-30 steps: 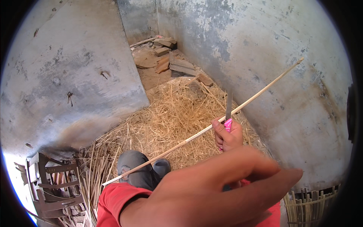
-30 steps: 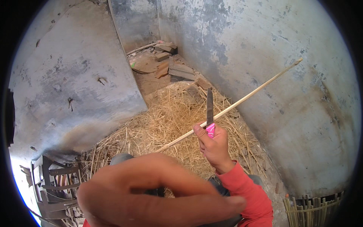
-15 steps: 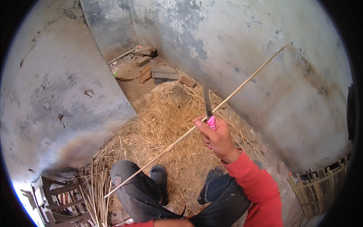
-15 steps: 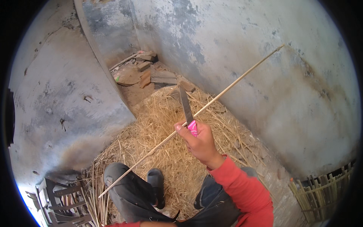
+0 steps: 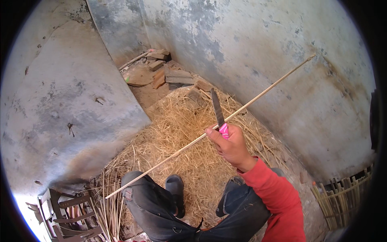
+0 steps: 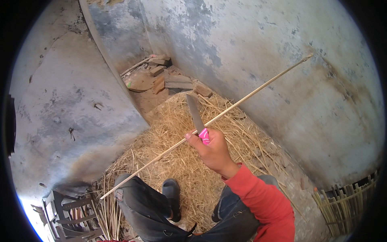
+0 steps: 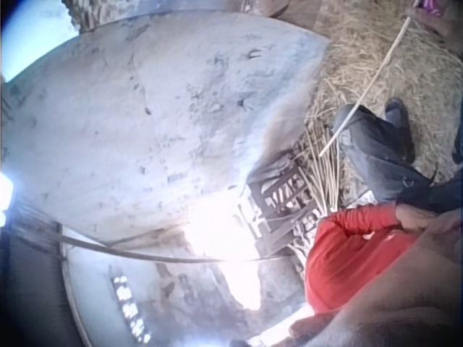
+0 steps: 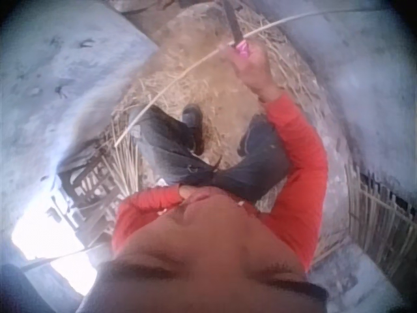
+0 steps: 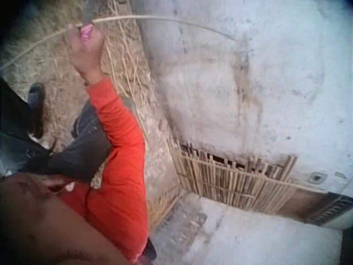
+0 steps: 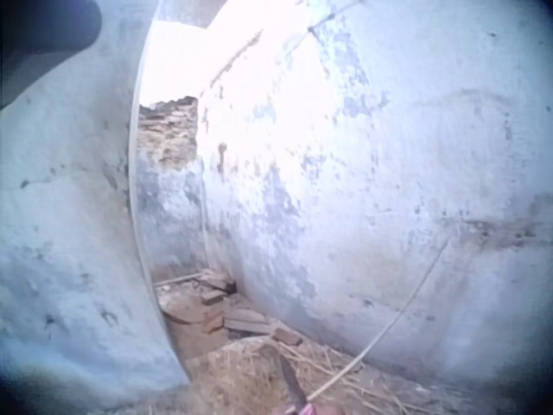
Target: The person peels and whittles a thin wooden stick using a small knife.
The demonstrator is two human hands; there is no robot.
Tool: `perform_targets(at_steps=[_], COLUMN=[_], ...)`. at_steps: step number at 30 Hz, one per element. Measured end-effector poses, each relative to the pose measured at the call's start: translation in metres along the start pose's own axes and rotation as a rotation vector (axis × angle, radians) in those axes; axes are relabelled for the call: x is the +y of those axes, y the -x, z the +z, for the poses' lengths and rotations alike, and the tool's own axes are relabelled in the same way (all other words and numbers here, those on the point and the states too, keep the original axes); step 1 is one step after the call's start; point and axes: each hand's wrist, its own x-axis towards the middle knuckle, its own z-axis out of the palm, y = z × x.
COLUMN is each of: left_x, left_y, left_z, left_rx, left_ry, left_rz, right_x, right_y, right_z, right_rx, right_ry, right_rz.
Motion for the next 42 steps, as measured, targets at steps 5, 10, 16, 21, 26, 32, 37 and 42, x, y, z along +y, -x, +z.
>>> perform_targets(at_steps=[5,10,16,21,26,32,37,42], left_x=[0.015,0.150,0.209,0.193,0.169,0.167,0.168,0.168], left_y=[0.011,0.014,-0.007,-0.006,-0.007,-0.005,0.002,0.008], left_z=[0.010,0.004,-0.041,-0.082,-0.106,-0.111,-0.113,-0.118], left_rx=[0.002,0.499,1.308,1.000,1.081,1.107,1.146,1.191], left_ry=[0.022,-0.956,-1.429,-0.734,-0.587,-0.536,-0.473,-0.420], left_rz=[0.062,0.528,0.602,0.345,0.400,0.469,0.473,0.455], right_x=[0.003,-0.001,-0.003,-0.011,-0.012,-0.002,0.009,0.021], right_y=[-0.001,0.000,0.000,0.001,-0.008,-0.033,-0.032,-0.020], right_z=[-0.002,-0.003,0.001,-0.001,-0.019,-0.043,-0.015,0.019], right_rx=[0.009,-0.005,-0.013,0.031,0.108,0.302,0.222,0.068], right_ry=[0.085,0.168,0.297,0.419,0.656,0.742,0.820,0.798], right_rz=[0.008,-0.003,-0.085,-0.082,-0.188,-0.219,-0.224,-0.154])
